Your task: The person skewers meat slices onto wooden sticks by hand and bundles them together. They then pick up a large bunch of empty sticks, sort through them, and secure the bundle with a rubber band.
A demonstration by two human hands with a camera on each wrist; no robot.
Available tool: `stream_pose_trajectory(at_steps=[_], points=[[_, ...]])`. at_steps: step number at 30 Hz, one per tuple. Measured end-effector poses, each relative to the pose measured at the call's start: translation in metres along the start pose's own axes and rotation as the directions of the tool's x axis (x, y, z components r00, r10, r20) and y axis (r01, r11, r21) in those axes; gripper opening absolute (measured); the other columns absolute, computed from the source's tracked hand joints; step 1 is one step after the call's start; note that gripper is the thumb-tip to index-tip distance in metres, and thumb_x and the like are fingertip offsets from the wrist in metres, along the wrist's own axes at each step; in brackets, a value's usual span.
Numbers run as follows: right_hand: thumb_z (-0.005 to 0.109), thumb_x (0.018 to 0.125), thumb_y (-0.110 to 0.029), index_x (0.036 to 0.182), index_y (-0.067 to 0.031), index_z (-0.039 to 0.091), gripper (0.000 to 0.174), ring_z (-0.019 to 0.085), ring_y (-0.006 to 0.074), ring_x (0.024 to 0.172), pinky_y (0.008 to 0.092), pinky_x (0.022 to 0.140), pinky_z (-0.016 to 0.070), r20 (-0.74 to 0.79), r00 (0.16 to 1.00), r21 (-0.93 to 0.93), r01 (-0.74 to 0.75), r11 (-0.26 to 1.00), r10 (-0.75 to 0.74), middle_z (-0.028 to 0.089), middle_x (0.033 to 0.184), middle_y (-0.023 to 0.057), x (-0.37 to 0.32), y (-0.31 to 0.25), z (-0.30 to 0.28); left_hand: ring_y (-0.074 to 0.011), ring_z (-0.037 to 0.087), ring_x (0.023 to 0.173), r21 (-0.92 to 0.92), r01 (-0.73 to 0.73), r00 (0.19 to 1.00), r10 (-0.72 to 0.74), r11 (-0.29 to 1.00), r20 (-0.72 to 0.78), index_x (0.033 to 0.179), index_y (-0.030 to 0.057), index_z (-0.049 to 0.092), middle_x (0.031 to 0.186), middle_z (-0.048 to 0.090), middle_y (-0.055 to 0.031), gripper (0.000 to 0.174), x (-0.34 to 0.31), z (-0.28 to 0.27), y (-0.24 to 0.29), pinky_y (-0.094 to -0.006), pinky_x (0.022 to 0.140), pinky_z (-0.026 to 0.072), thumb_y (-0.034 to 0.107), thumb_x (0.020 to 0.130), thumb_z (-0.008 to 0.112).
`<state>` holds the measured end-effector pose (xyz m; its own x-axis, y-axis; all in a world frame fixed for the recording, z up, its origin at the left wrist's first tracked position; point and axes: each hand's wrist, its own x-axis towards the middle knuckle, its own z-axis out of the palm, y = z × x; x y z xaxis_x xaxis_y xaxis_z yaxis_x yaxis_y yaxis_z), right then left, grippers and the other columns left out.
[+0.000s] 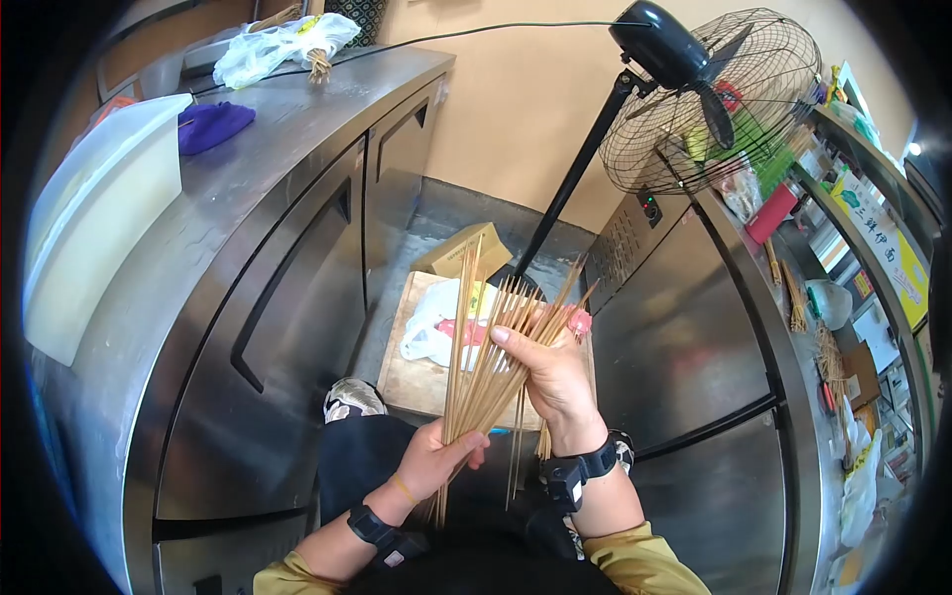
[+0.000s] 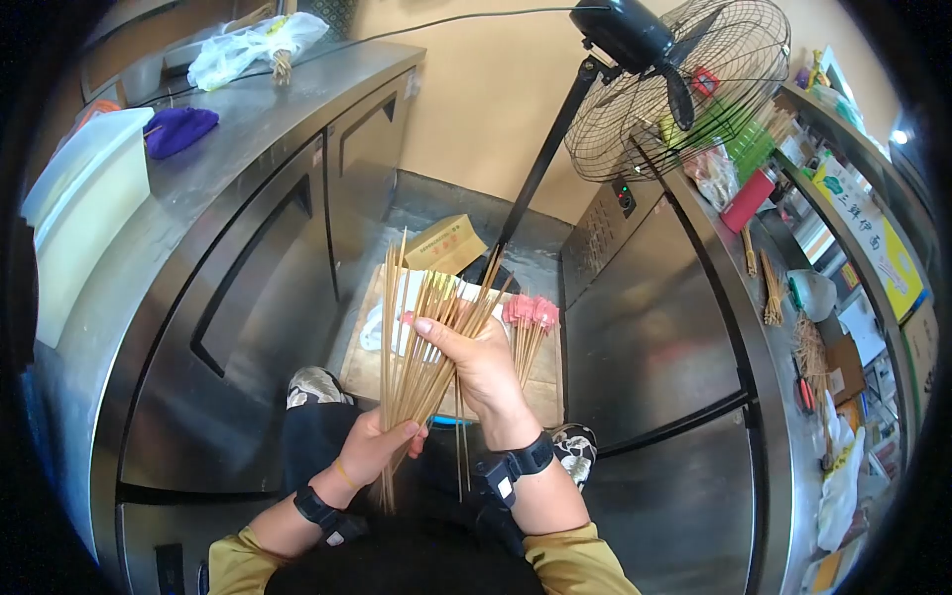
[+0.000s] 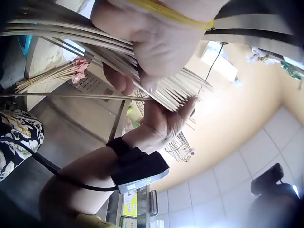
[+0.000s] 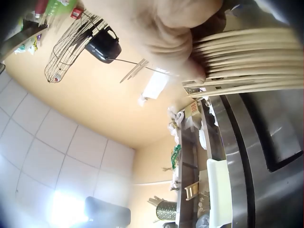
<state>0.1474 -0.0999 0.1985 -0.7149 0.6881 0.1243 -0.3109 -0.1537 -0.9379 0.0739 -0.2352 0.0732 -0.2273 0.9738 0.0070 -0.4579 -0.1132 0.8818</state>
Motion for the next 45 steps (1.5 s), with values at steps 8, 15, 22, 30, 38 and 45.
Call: stream_pose_trajectory(at_steps=[8,15,22,30,38,45], points=[[0.067,0.081,-0.006,0.100,0.0028,0.062,0.021,0.064,0.0161,0.088,0.0280,0.079,0.0508,-0.036,0.999,0.024,-0.015,1.000,0.016,0.067,0.094,0.0105,-0.004,0.002,-0.004,-0.0113,0.056,0.067,-0.043,-0.010,0.999,0.012,0.999,0.046,0.094,0.0001,0.057,0.076,0.059,-0.0051,0.020,0.000,0.001,0.000,-0.0254,0.064,0.0472,0.019,0.094,0.052],[0.066,0.082,-0.006,0.104,0.0026,0.059,0.025,0.063,0.0166,0.088,0.0284,0.080,0.0511,-0.046,0.999,0.052,0.021,0.998,-0.019,0.066,0.097,0.0098,-0.006,0.000,-0.004,-0.0113,0.056,0.069,-0.047,0.014,0.998,-0.011,0.999,0.060,0.097,0.0003,0.058,0.078,0.059,-0.0048,0.023,0.000,0.003,0.000,-0.0258,0.066,0.0482,0.022,0.095,0.050],[0.066,0.078,-0.003,0.102,-0.0027,0.058,0.025,0.060,0.0128,0.085,0.0268,0.078,0.0480,-0.075,0.997,0.062,-0.016,0.998,0.021,0.062,0.092,0.0028,-0.007,-0.001,-0.012,-0.0110,0.056,0.069,-0.013,0.015,0.993,-0.013,1.000,0.117,0.096,0.0005,0.058,0.079,0.059,-0.0043,0.023,0.004,0.002,-0.003,-0.0257,0.066,0.0482,0.022,0.095,0.050],[0.067,0.076,-0.002,0.096,-0.0042,0.056,0.024,0.057,0.0109,0.080,0.0246,0.075,0.0466,-0.125,0.992,0.062,0.012,0.998,-0.004,0.059,0.086,0.0010,-0.008,-0.002,-0.025,-0.0102,0.055,0.068,-0.015,0.069,0.990,-0.067,0.997,0.121,0.094,0.0004,0.059,0.078,0.058,-0.0038,0.021,0.008,0.009,-0.004,-0.0249,0.065,0.0478,0.021,0.094,0.052],[0.064,0.078,-0.007,0.079,-0.0033,0.059,0.006,0.056,0.0126,0.071,0.0265,0.068,0.0467,-0.106,0.993,0.025,0.063,0.998,-0.060,0.059,0.077,0.0035,0.013,-0.018,-0.068,-0.0084,0.055,0.066,0.045,0.101,0.985,-0.106,0.994,0.135,0.092,-0.0007,0.059,0.074,0.058,-0.0032,0.022,0.014,0.010,-0.013,-0.0230,0.063,0.0475,0.021,0.093,0.054],[0.061,0.084,-0.010,0.084,-0.0054,0.059,0.005,0.028,0.0020,0.045,0.0182,0.041,0.0206,-0.164,0.912,-0.074,0.367,0.927,-0.375,0.040,0.057,-0.0060,0.037,-0.117,-0.093,-0.0073,0.054,0.065,0.103,0.103,0.978,-0.120,0.989,0.170,0.090,0.0006,0.060,0.073,0.058,-0.0021,0.021,0.013,0.009,-0.010,-0.0227,0.064,0.0478,0.022,0.092,0.057]])
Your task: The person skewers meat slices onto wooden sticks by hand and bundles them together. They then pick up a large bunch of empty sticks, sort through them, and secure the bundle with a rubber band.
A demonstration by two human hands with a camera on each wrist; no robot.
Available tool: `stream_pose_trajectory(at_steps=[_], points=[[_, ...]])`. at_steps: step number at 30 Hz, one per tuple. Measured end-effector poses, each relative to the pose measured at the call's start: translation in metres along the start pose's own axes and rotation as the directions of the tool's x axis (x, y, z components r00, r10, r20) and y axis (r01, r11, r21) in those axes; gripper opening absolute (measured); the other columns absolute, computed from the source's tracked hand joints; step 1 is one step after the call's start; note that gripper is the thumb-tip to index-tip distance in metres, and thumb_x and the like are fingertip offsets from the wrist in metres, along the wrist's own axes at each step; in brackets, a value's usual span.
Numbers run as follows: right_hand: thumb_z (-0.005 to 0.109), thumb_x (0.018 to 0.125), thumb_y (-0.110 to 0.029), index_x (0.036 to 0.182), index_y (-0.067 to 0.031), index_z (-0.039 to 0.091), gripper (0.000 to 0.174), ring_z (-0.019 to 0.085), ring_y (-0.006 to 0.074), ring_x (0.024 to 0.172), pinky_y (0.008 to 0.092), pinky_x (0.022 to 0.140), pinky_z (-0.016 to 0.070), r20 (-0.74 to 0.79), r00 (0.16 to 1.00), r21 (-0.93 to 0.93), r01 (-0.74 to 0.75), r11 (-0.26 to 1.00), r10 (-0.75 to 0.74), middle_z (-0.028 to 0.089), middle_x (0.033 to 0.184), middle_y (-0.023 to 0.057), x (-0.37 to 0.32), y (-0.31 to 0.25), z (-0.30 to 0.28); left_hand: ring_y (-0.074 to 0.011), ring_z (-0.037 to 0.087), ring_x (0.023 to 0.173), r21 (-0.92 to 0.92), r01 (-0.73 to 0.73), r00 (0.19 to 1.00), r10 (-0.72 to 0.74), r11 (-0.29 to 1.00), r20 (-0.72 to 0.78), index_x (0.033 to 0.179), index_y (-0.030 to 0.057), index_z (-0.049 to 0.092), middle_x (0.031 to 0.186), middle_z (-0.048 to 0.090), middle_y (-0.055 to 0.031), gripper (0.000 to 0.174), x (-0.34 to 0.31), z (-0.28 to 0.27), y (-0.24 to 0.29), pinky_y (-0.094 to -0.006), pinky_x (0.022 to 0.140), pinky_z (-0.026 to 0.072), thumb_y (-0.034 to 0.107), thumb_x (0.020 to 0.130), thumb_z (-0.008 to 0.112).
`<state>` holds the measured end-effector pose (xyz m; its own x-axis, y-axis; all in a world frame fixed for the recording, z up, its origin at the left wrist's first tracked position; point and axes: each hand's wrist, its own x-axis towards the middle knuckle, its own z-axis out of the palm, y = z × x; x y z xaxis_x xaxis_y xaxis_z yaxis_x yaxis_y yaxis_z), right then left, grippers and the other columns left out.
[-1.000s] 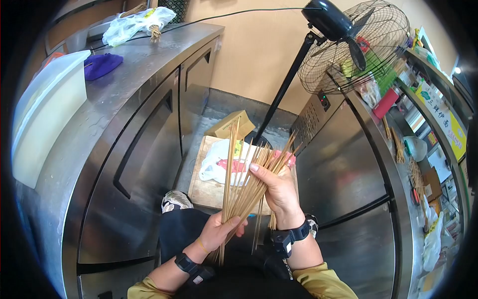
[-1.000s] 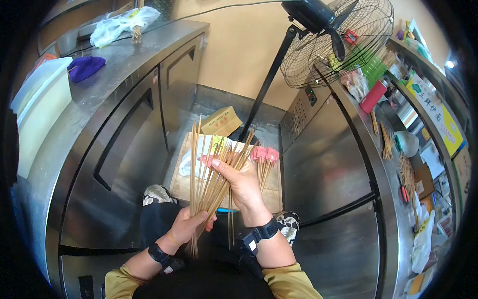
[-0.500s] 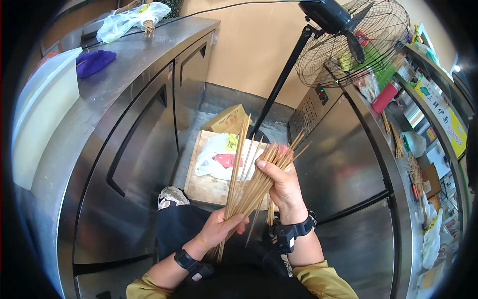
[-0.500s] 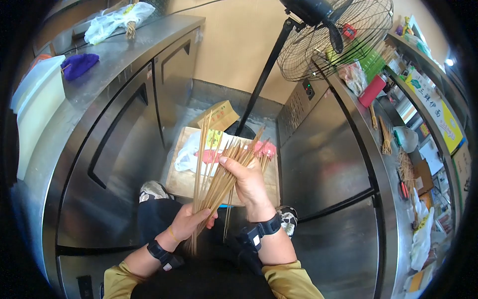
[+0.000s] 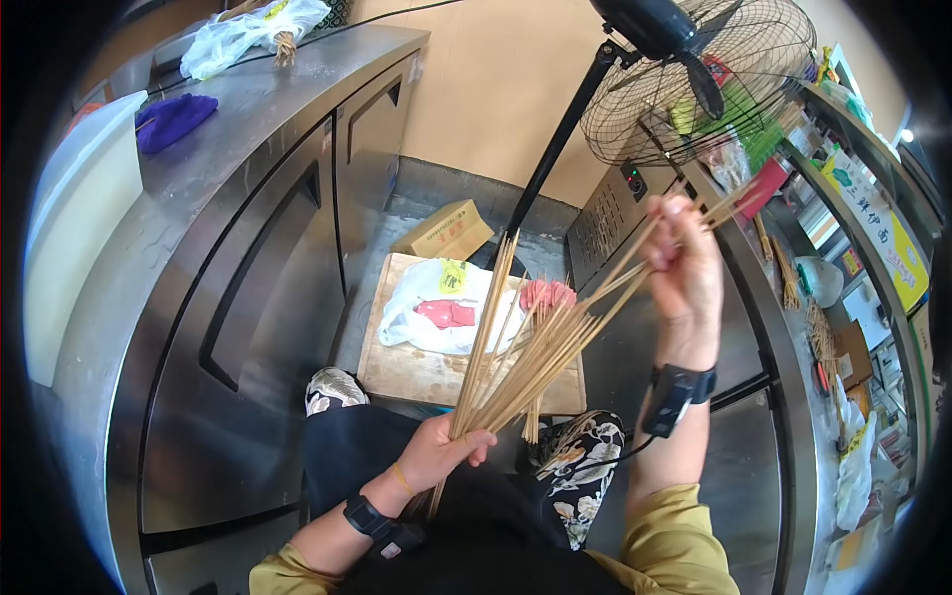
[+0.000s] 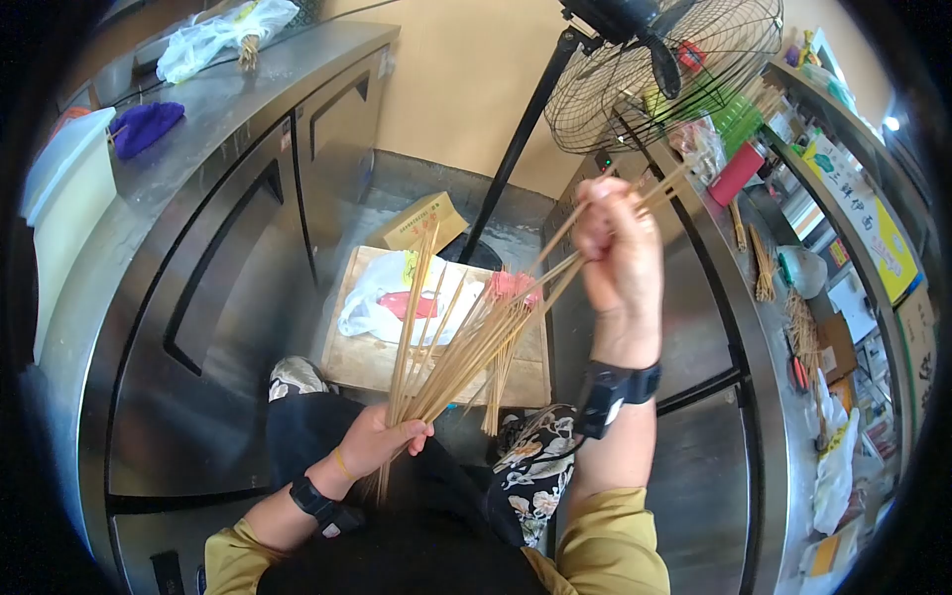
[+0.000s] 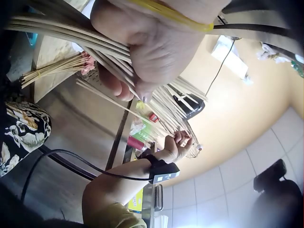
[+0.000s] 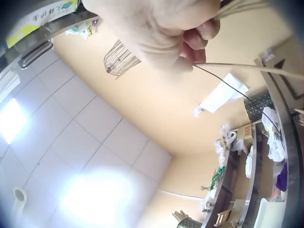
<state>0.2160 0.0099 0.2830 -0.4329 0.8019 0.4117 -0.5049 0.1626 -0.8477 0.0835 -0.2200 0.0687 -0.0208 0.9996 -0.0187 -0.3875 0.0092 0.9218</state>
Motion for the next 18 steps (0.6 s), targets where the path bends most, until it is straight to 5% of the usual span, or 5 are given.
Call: stream_pose_trajectory(at_steps=[3,7,10,15,18], points=[[0.058,0.087,-0.009,0.085,-0.0099,0.056,0.002,0.033,0.0028,0.048,0.0169,0.043,0.0257,-0.093,0.989,-0.012,0.112,0.994,-0.113,0.062,0.083,0.0052,0.009,-0.033,-0.013,-0.0075,0.054,0.065,0.006,-0.019,1.000,0.019,1.000,0.014,0.089,0.0007,0.060,0.072,0.058,-0.0021,0.021,0.000,0.001,0.003,-0.0225,0.063,0.0473,0.022,0.091,0.057],[0.055,0.091,-0.013,0.088,-0.0080,0.054,0.006,0.034,0.0038,0.050,0.0175,0.043,0.0246,-0.193,0.964,0.089,0.205,0.975,-0.185,0.053,0.074,0.0004,0.021,-0.077,-0.062,-0.0057,0.048,0.061,-0.097,-0.008,0.998,0.002,0.995,-0.055,0.096,0.0010,0.058,0.072,0.053,0.0006,0.021,0.000,-0.011,-0.008,-0.0211,0.058,0.0432,0.021,0.092,0.057],[0.051,0.094,-0.018,0.098,-0.0041,0.055,0.015,0.031,0.0048,0.051,0.0187,0.044,0.0236,-0.183,0.957,0.001,0.228,0.974,-0.224,0.044,0.068,-0.0028,0.007,-0.094,-0.077,-0.0036,0.039,0.058,-0.220,-0.038,0.996,0.017,0.975,-0.093,0.102,0.0035,0.055,0.073,0.047,0.0043,0.020,-0.006,-0.013,0.008,-0.0187,0.053,0.0368,0.020,0.091,0.058],[0.045,0.097,-0.024,0.095,-0.0042,0.058,0.024,0.040,0.0086,0.056,0.0212,0.052,0.0337,-0.166,0.982,-0.065,0.080,0.995,-0.090,0.047,0.066,-0.0012,-0.018,-0.057,-0.056,-0.0018,0.040,0.056,-0.081,-0.107,0.962,0.082,0.991,-0.261,0.101,0.0054,0.056,0.072,0.047,0.0058,0.020,-0.004,-0.022,0.016,-0.0164,0.050,0.0326,0.017,0.087,0.063],[0.044,0.097,-0.026,0.093,-0.0040,0.058,0.025,0.047,0.0095,0.061,0.0232,0.056,0.0399,0.012,0.998,-0.088,-0.057,0.994,0.059,0.054,0.072,0.0008,-0.046,-0.004,0.006,-0.0016,0.039,0.054,-0.010,-0.129,0.947,0.120,0.992,-0.298,0.102,0.0056,0.056,0.070,0.048,0.0054,0.017,0.005,-0.020,0.039,-0.0167,0.048,0.0317,0.011,0.087,0.061]])
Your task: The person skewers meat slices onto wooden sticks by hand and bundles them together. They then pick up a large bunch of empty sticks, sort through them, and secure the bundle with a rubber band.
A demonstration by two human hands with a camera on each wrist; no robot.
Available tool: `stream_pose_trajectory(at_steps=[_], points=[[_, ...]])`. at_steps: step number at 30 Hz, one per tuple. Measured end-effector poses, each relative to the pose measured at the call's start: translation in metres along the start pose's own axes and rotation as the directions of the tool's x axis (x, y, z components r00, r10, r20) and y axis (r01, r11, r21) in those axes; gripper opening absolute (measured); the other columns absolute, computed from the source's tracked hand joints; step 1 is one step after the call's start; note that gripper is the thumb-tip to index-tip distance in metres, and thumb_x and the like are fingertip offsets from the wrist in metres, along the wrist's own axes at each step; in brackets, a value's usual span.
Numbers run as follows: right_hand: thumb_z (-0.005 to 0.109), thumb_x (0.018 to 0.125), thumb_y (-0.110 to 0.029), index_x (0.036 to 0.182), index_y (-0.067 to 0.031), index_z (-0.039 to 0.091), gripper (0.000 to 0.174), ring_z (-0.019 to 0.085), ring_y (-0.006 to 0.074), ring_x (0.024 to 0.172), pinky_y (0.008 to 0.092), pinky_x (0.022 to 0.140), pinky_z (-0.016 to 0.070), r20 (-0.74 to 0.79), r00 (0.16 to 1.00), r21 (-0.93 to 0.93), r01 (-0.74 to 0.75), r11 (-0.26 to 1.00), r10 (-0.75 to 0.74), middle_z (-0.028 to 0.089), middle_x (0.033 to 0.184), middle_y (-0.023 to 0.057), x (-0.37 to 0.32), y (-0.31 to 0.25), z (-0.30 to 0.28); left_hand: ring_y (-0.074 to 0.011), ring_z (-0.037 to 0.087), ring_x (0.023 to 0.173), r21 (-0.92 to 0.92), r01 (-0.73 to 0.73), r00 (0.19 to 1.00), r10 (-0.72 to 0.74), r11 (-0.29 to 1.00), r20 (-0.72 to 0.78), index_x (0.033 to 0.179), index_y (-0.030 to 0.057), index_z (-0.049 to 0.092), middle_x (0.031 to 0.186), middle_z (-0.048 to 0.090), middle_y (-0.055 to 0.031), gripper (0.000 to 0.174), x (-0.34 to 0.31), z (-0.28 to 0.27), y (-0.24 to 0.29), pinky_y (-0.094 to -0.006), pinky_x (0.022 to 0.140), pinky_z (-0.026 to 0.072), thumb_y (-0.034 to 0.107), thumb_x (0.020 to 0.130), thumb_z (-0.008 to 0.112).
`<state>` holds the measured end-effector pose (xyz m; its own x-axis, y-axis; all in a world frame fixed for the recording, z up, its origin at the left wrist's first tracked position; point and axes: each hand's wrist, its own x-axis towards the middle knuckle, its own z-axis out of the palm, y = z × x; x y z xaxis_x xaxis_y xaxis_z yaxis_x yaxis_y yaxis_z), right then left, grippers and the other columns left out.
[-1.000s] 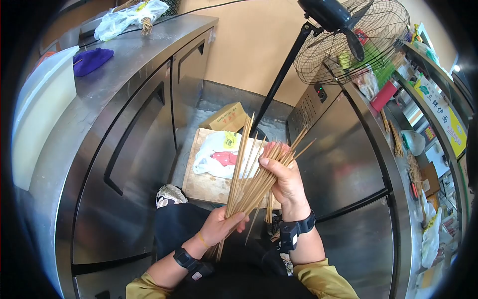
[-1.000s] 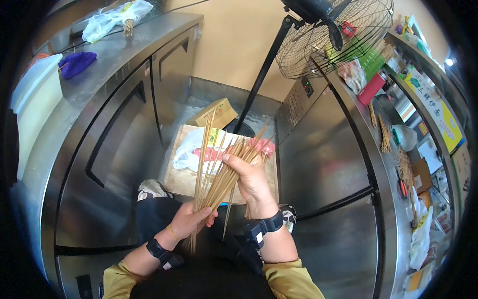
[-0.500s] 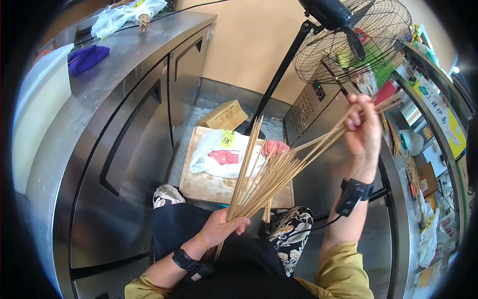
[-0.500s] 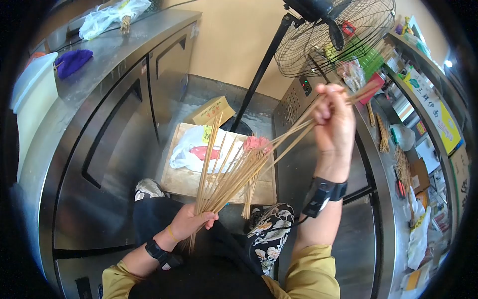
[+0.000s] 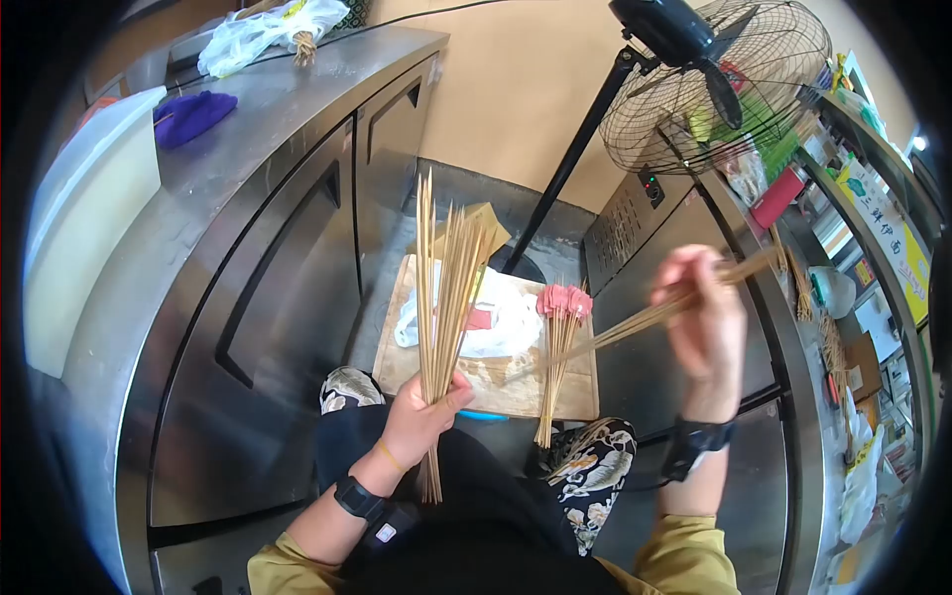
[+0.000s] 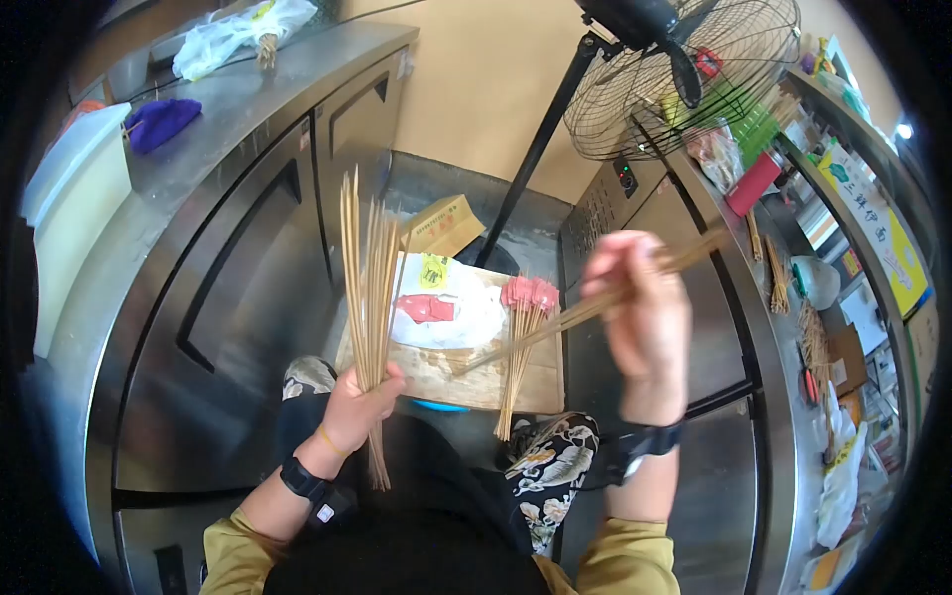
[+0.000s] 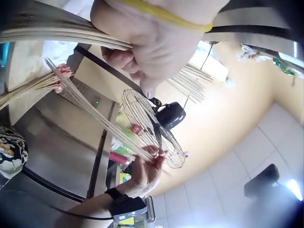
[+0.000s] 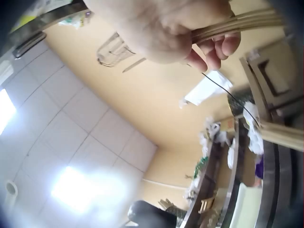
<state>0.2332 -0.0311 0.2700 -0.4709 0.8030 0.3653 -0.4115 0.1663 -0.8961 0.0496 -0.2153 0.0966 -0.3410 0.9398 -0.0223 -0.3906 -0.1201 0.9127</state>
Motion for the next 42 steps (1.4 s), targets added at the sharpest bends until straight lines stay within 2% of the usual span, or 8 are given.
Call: stream_pose_trajectory(at_steps=[5,9,12,15,22,31,36,42], points=[[0.047,0.096,-0.025,0.091,-0.0049,0.056,0.023,0.042,0.0068,0.058,0.0209,0.053,0.0361,0.219,0.939,0.285,-0.322,0.903,0.265,0.053,0.074,0.0001,-0.018,0.063,0.049,-0.0018,0.040,0.052,0.032,-0.099,0.991,0.096,0.995,0.099,0.101,0.0065,0.054,0.069,0.052,0.0052,0.018,0.011,0.041,0.038,-0.0167,0.048,0.0322,0.005,0.084,0.061],[0.049,0.095,-0.022,0.089,-0.0039,0.056,0.021,0.038,0.0065,0.055,0.0203,0.051,0.0336,0.067,0.949,0.329,-0.313,0.891,0.308,0.050,0.074,0.0006,-0.019,0.091,0.065,-0.0032,0.044,0.053,0.099,-0.097,0.992,0.088,0.990,0.094,0.102,0.0050,0.052,0.078,0.059,-0.0007,0.020,0.021,0.044,0.010,-0.0169,0.046,0.0332,0.004,0.083,0.061],[0.054,0.093,-0.024,0.105,-0.0027,0.056,0.025,0.058,0.0138,0.088,0.0287,0.078,0.0470,0.062,0.952,0.228,-0.305,0.924,0.299,0.058,0.093,0.0055,-0.025,0.118,0.061,-0.0040,0.048,0.057,0.060,0.119,0.990,-0.123,0.991,0.067,0.106,0.0045,0.051,0.078,0.058,-0.0019,0.022,0.022,0.041,0.015,-0.0183,0.047,0.0374,0.008,0.086,0.061],[0.054,0.093,-0.029,0.127,-0.0023,0.043,0.045,0.050,0.0139,0.105,0.0285,0.091,0.0413,-0.097,0.987,0.089,-0.122,0.989,0.131,0.051,0.116,0.0069,-0.046,0.122,0.055,-0.0020,0.038,0.046,-0.058,0.008,1.000,-0.006,0.998,0.030,0.103,0.0047,0.051,0.075,0.059,-0.0051,0.018,0.029,0.036,0.018,-0.0165,0.039,0.0291,0.011,0.089,0.059],[0.041,0.098,-0.032,0.115,-0.0045,0.049,0.033,0.046,0.0051,0.071,0.0209,0.065,0.0424,0.452,0.767,-0.291,-0.356,0.888,0.455,0.047,0.079,-0.0017,-0.124,0.126,0.014,0.0004,0.034,0.047,-0.363,-0.148,0.980,0.185,0.920,0.069,0.102,0.0068,0.048,0.084,0.052,-0.0034,0.012,0.064,0.040,0.043,-0.0146,0.037,0.0284,0.012,0.093,0.052],[0.043,0.097,-0.016,0.107,-0.0045,0.053,0.018,0.045,0.0079,0.071,0.0231,0.065,0.0399,0.062,0.958,-0.437,-0.225,0.871,0.279,0.045,0.073,-0.0015,-0.164,0.065,-0.040,0.0003,0.037,0.050,-0.466,0.023,0.980,0.074,0.884,0.187,0.106,0.0077,0.048,0.096,0.056,-0.0068,0.012,0.076,0.122,0.020,-0.0142,0.039,0.0307,0.011,0.094,0.048],[0.047,0.096,-0.027,0.105,-0.0073,0.059,0.025,0.047,0.0038,0.064,0.0196,0.054,0.0421,-0.298,0.869,-0.227,-0.467,0.854,0.396,0.051,0.074,-0.0038,-0.163,-0.079,-0.100,-0.0013,0.034,0.047,-0.291,-0.032,0.962,0.109,0.956,0.250,0.108,0.0082,0.047,0.093,0.057,-0.0069,0.013,0.074,0.133,0.009,-0.0162,0.039,0.0268,0.015,0.097,0.045],[0.045,0.091,-0.008,0.099,-0.0027,0.057,0.015,0.049,0.0074,0.053,0.0207,0.048,0.0404,-0.648,0.760,-0.360,-0.363,0.860,0.049,0.054,0.069,-0.0002,-0.117,-0.228,-0.222,-0.0034,0.032,0.043,0.018,0.108,0.963,-0.110,0.994,0.248,0.099,0.0110,0.048,0.073,0.050,-0.0010,0.012,0.068,0.105,-0.035,-0.0173,0.037,0.0252,0.020,0.093,0.053]])
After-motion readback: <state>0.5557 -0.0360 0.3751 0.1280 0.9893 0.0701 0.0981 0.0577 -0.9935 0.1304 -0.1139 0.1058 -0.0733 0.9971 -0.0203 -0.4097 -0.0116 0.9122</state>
